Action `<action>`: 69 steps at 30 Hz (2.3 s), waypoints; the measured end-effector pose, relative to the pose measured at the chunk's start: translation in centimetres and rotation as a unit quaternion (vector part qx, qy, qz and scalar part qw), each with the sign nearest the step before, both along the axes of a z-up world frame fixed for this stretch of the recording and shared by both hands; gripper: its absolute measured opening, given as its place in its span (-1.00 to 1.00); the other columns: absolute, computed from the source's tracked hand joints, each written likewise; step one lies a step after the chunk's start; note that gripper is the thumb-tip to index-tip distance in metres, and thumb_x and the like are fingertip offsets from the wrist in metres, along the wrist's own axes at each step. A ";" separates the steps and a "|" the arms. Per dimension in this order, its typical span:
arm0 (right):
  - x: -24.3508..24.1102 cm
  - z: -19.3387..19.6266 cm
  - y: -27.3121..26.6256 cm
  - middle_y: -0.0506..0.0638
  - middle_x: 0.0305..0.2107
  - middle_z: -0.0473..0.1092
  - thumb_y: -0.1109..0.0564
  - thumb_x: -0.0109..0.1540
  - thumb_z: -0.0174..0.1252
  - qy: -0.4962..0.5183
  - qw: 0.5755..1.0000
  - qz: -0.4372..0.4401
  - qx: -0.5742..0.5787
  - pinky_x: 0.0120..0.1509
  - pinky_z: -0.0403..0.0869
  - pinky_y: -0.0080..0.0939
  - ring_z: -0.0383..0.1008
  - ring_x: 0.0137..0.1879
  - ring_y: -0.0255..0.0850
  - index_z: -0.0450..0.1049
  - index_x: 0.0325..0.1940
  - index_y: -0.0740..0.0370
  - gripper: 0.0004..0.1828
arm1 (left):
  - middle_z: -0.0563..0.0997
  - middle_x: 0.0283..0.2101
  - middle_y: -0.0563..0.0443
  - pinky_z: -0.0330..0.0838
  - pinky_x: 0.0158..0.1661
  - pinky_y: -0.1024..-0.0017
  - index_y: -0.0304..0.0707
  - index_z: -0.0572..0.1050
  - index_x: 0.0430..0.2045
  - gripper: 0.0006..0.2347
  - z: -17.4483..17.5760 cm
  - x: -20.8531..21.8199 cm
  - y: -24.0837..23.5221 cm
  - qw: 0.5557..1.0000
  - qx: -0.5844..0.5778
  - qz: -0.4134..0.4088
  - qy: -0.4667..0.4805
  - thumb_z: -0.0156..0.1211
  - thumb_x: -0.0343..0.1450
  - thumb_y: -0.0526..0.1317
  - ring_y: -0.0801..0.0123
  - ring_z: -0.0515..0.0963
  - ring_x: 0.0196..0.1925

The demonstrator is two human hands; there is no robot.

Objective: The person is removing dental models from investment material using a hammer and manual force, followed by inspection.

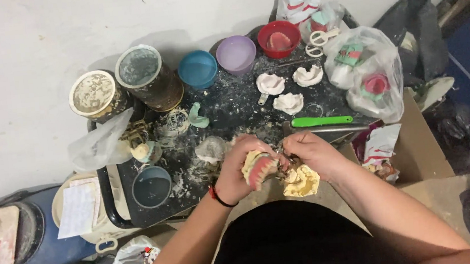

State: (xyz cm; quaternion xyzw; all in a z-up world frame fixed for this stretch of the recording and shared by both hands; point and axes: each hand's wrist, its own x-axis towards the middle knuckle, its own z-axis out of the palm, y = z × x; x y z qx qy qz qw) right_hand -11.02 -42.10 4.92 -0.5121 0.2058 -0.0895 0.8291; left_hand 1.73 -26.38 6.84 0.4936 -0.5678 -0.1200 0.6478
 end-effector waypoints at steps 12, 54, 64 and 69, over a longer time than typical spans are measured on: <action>2.1 -4.3 -2.2 -0.02 -0.70 0.28 -0.24 0.48 -0.11 -0.031 0.982 0.186 -0.011 -0.39 0.36 -0.24 0.28 -0.58 -0.25 0.35 -0.59 0.20 -0.33 | 0.71 -0.08 -0.01 0.46 0.12 0.30 -0.20 0.51 -0.02 -0.61 0.0 -0.6 1.4 0.995 -0.074 0.069 -0.002 0.46 0.27 -0.41 0.20 0.57 0.07; 3.3 -3.2 1.1 0.37 0.02 0.39 -0.14 0.43 -0.28 0.031 0.923 -0.039 -0.382 0.26 0.44 0.23 0.45 0.10 0.25 0.31 0.43 0.36 -0.33 | 0.49 0.23 -0.33 0.60 -0.10 0.29 -0.11 0.21 0.10 -0.34 -9.5 2.5 3.5 0.871 -0.005 -0.039 0.490 0.43 0.19 -0.57 -0.16 0.55 0.22; -1.6 -2.1 0.2 0.09 -0.68 0.51 0.15 0.34 0.13 0.136 0.959 -0.078 -0.238 -0.63 0.47 -0.27 0.55 -0.66 -0.16 0.52 0.06 0.25 -0.77 | 0.57 0.10 -0.28 0.42 0.20 0.07 -0.30 0.45 0.16 -0.36 -5.5 0.4 -1.2 0.947 0.307 0.089 -0.045 0.61 0.16 -0.29 -0.12 0.56 0.20; -3.6 -4.0 -0.8 0.06 -0.69 0.52 0.08 0.36 0.09 0.195 0.943 -0.033 -0.267 -0.51 0.52 -0.23 0.57 -0.61 -0.15 0.48 0.06 0.18 -0.77 | 0.52 0.05 -0.32 0.62 -0.12 0.13 -0.22 0.26 0.35 -0.20 -3.7 -3.0 -2.9 0.883 0.390 0.098 -0.242 0.61 0.20 -0.13 -0.13 0.67 -0.05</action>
